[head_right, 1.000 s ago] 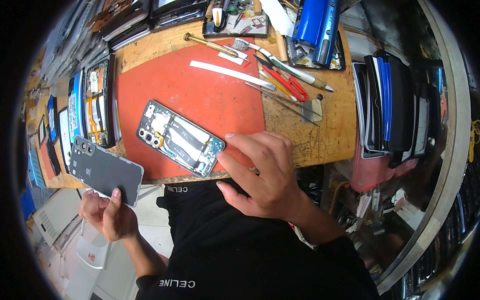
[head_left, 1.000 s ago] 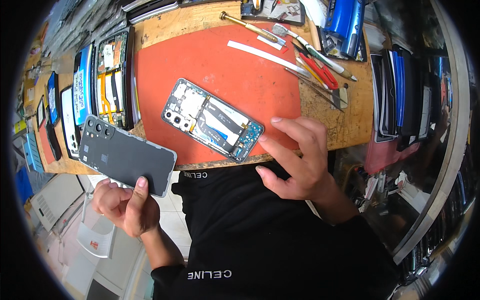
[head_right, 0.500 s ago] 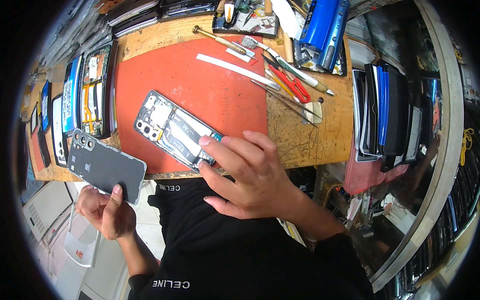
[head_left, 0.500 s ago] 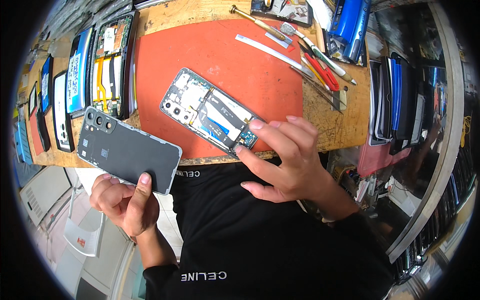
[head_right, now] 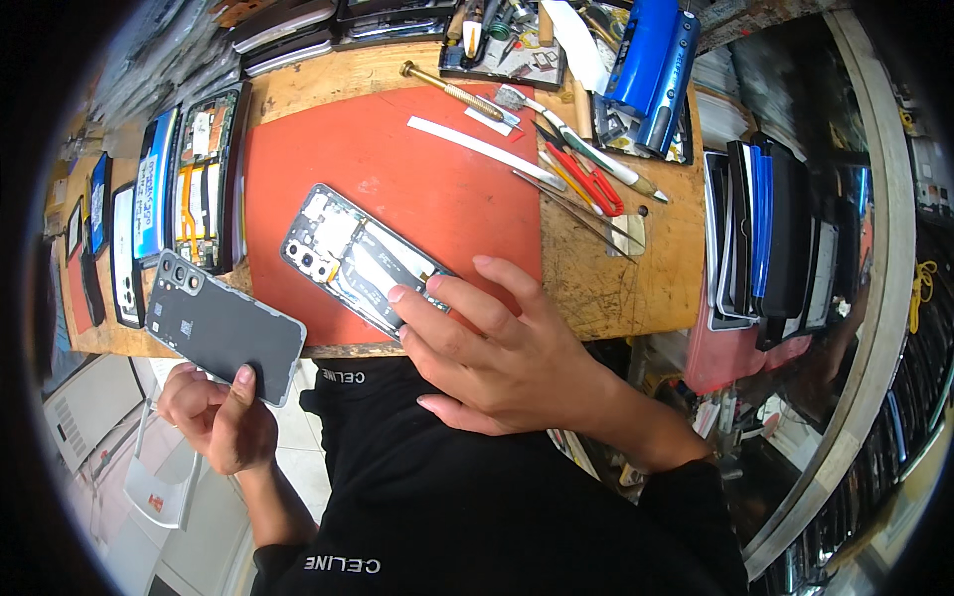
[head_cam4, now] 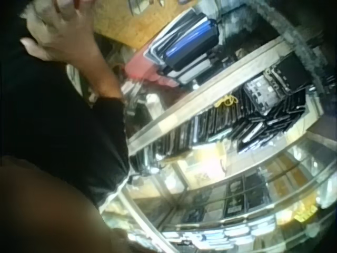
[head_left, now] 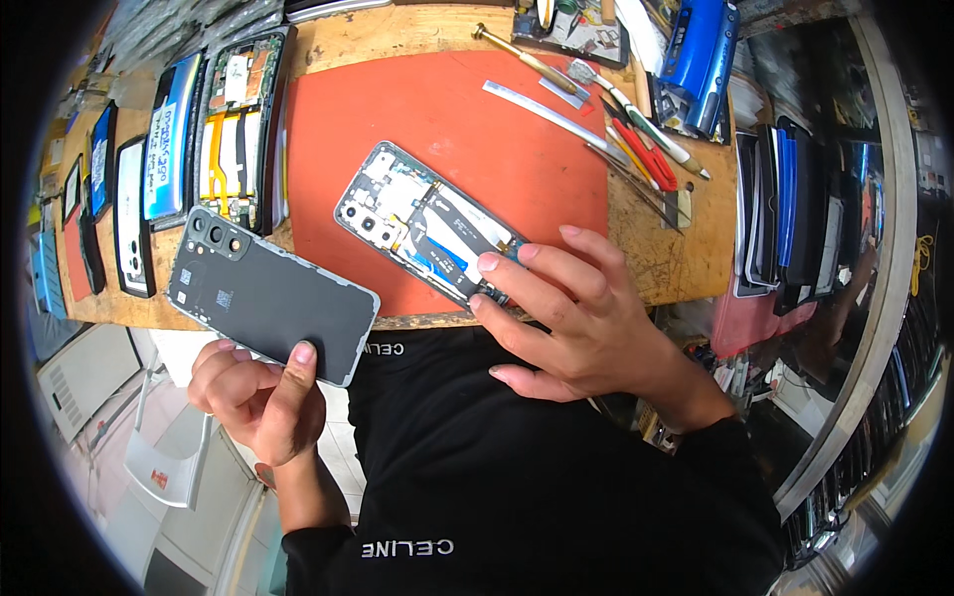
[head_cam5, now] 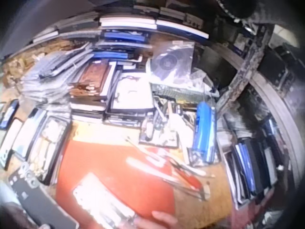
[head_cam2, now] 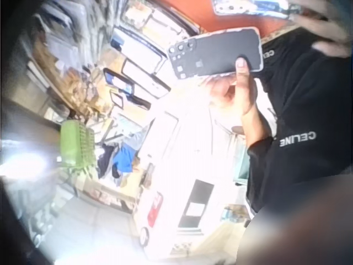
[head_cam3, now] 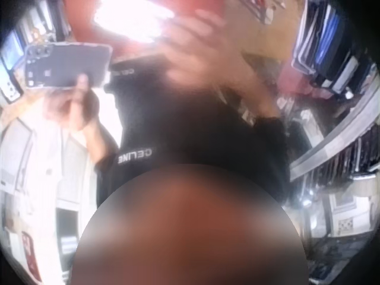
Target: The person handles a disassembled smartphone, connects a charging cable, and tests the device. They then move to a workbench, remove the back cover of another phone, and use a screwdriver to remove screws from the internal frame.
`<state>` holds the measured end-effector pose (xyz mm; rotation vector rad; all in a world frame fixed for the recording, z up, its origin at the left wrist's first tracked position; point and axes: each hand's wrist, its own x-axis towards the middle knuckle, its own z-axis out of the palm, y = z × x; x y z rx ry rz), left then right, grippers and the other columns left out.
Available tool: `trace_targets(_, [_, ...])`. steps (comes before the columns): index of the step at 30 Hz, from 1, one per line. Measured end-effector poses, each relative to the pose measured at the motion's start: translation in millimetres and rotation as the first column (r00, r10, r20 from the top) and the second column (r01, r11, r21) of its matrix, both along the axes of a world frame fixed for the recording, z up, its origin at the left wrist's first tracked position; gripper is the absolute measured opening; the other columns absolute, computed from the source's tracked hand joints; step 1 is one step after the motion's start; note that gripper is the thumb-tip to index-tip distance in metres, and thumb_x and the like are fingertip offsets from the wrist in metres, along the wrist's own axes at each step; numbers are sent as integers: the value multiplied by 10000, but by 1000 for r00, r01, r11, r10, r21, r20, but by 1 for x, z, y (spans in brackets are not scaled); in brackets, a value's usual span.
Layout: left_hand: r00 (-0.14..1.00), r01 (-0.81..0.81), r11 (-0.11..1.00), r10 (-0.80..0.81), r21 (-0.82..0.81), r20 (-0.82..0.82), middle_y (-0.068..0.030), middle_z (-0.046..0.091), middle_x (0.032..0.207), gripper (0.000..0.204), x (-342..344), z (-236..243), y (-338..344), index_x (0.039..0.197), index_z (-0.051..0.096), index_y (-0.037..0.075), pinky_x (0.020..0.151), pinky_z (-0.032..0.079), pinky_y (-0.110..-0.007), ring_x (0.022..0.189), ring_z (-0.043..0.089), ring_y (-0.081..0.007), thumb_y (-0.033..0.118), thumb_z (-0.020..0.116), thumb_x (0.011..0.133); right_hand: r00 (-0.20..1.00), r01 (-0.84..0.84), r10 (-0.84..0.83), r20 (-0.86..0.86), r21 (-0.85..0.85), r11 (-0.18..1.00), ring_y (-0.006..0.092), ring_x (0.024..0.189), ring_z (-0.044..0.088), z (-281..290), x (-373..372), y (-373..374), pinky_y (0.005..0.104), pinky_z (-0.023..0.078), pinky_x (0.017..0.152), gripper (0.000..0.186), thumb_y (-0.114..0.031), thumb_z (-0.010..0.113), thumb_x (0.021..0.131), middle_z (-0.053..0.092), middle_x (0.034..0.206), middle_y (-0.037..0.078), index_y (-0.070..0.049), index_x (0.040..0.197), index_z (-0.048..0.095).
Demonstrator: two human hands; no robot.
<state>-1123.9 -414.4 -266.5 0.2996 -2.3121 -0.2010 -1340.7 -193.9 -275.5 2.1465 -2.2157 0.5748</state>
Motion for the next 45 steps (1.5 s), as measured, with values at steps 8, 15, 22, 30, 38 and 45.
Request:
trace_targets(8, [999, -39, 998, 40, -45, 14, -53, 530, 803, 204, 2, 4, -5, 811, 743, 78, 805, 498, -466, 882, 524, -285, 3, 873, 672, 1000, -9, 9, 21, -1, 1000, 259, 1279, 463, 5, -9, -2, 522, 340, 1135, 495, -585, 569, 925, 575, 1412, 66, -179, 1159, 730])
trace_targets(15, [998, -56, 997, 57, -47, 29, -8, 504, 834, 237, 2, 3, -8, 833, 723, 172, 816, 487, -441, 887, 499, -251, 46, 882, 712, 997, -32, 35, 69, -41, 999, 263, 1320, 464, 6, -9, -3, 528, 335, 1148, 478, -518, 622, 891, 547, 1455, 80, -104, 1117, 699])
trace_targets(22, [999, 31, 999, -31, 27, 20, -6, 507, 837, 226, -1, 3, 1, 830, 718, 179, 784, 470, -427, 884, 486, -251, 68, 885, 724, 967, 71, -28, 251, -165, 984, 262, 1103, 588, 8, -3, -2, 459, 459, 960, 412, -365, 718, 844, 635, 1274, 118, -79, 1141, 714])
trace_targets(30, [956, 291, 950, -287, 109, -55, 64, 479, 884, 227, -42, -9, 43, 906, 774, 257, 801, 447, -321, 931, 456, -160, 166, 861, 717, 100, 324, -101, 990, 63, 944, 86, 716, 604, 13, 29, -5, 233, 485, 637, 216, -84, 706, 960, 670, 936, 80, 45, 1130, 675])
trace_targets(38, [957, 183, 434, 127, 882, -261, -92, 649, 995, 166, -79, -1, 34, 1156, 597, -40, 768, 550, -326, 852, 649, -184, 52, 605, 1019, -184, 410, -157, 970, 220, 885, 51, 700, 600, 18, 15, 7, 206, 490, 624, 144, -88, 646, 1021, 653, 873, 34, 45, 1073, 668])
trace_targets(45, [927, 368, -90, 114, 926, -357, -107, 708, 958, 168, -91, 12, 13, 1138, 623, -43, 709, 561, -279, 768, 667, -133, 99, 593, 1053, -119, 396, -145, 982, 181, 900, 51, 681, 591, 17, 19, 1, 205, 482, 607, 137, -65, 649, 1011, 658, 858, 36, 55, 1071, 679])
